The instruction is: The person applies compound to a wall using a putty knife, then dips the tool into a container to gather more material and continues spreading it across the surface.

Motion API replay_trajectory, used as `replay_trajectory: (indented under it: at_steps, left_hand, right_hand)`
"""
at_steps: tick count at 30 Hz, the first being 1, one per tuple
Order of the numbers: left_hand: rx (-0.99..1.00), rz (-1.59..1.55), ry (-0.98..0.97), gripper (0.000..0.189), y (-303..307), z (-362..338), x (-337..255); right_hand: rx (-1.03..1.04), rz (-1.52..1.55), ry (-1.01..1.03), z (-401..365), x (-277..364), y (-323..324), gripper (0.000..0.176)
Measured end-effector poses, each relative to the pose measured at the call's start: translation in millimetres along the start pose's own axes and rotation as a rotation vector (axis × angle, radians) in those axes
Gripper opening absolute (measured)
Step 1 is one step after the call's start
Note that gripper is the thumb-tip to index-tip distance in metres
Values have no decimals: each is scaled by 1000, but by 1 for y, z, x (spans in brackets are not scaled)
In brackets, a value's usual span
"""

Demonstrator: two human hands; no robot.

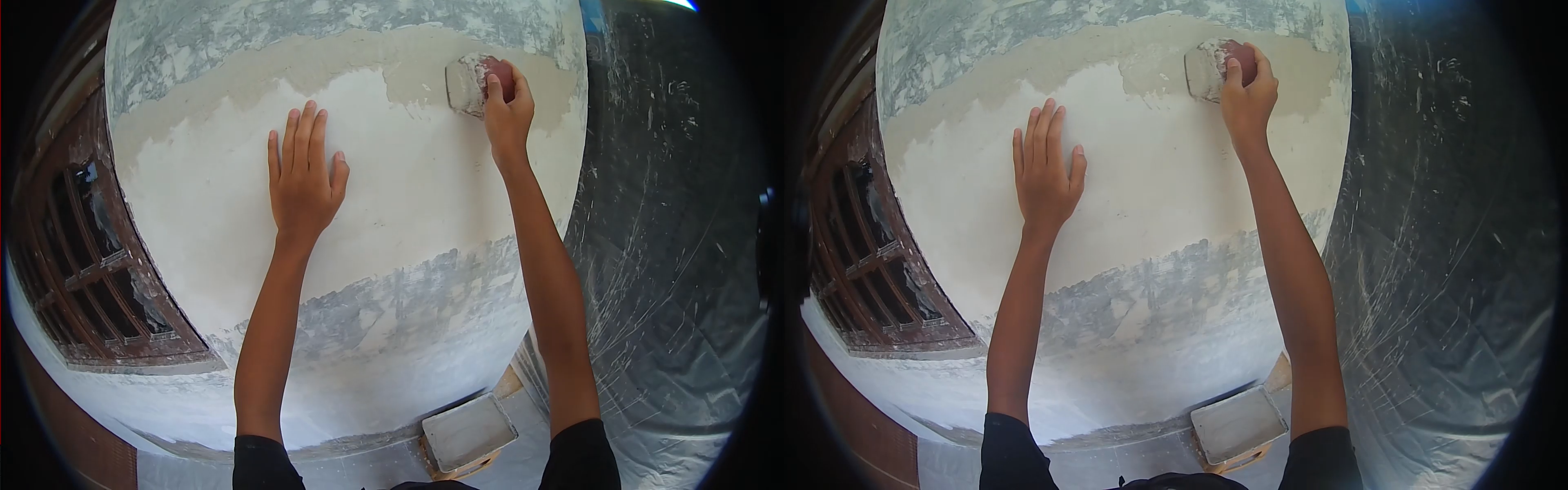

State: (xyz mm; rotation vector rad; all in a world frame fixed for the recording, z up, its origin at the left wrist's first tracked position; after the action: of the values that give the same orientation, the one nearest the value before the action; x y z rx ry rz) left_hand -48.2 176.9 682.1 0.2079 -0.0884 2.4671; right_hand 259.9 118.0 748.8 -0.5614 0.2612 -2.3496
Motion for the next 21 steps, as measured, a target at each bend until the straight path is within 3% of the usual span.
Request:
replay_trajectory:
  at_steps: [1, 4, 6, 8, 10, 12, 14, 16, 17, 18, 20, 21]
  left_hand:
    - [0, 1, 2, 58, 1, -1, 0]
    - [6, -8, 6, 58, 1, 0, 0]
    - [5, -11, 7, 58, 0, 0, 0]
    - [3, -11, 4, 58, 0, 0, 0]
    - [1, -9, 2, 58, 1, 0, 0]
    - [4, -11, 7, 58, 1, 0, -1]
    - [0, -8, 7, 58, 2, 0, -1]
    - [1, -9, 5, 58, 0, 1, -1]
    - [-1, -7, 6, 57, 0, 1, -1]
    - [-4, -3, 7, 57, 0, 0, 0]
    - [0, -6, 6, 57, 1, 0, 0]
    - [2, -11, 4, 57, 1, 0, 0]
  right_hand:
    - [-108, 109, -26, 3, 0, 8, 40]
    - [-168, 278, -7, 5, 7, 0, 40]
    - [-48, 256, 13, 3, 10, -10, 39]
    - [38, -118, 136, 4, 17, -17, 39]
    - [-2, 8, 17, 15, 8, -4, 38]
    - [-235, 96, -154, 20, -8, 19, 38]
    - [-220, 164, -171, 19, -11, 17, 39]
    - [56, 377, -52, 7, 9, -9, 40]
    - [153, 339, 7, 1, 16, -18, 40]
    - [153, 339, 5, 1, 14, -18, 40]
    - [249, -232, 155, -2, 17, -26, 39]
    - [194, -120, 105, 8, -2, -24, 39]
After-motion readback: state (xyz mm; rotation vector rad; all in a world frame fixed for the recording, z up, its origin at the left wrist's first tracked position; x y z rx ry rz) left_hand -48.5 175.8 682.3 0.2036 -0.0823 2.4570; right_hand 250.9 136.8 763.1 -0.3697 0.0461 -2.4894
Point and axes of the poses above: each hand's wrist, its own z-axis towards the middle knuckle, its own y-axis out of the back of the hand, x = y × z, the point moved 7 cm from there along z, towards the middle knuckle, and after that the axes turned 5 degrees about y, right-handed, at the moved point
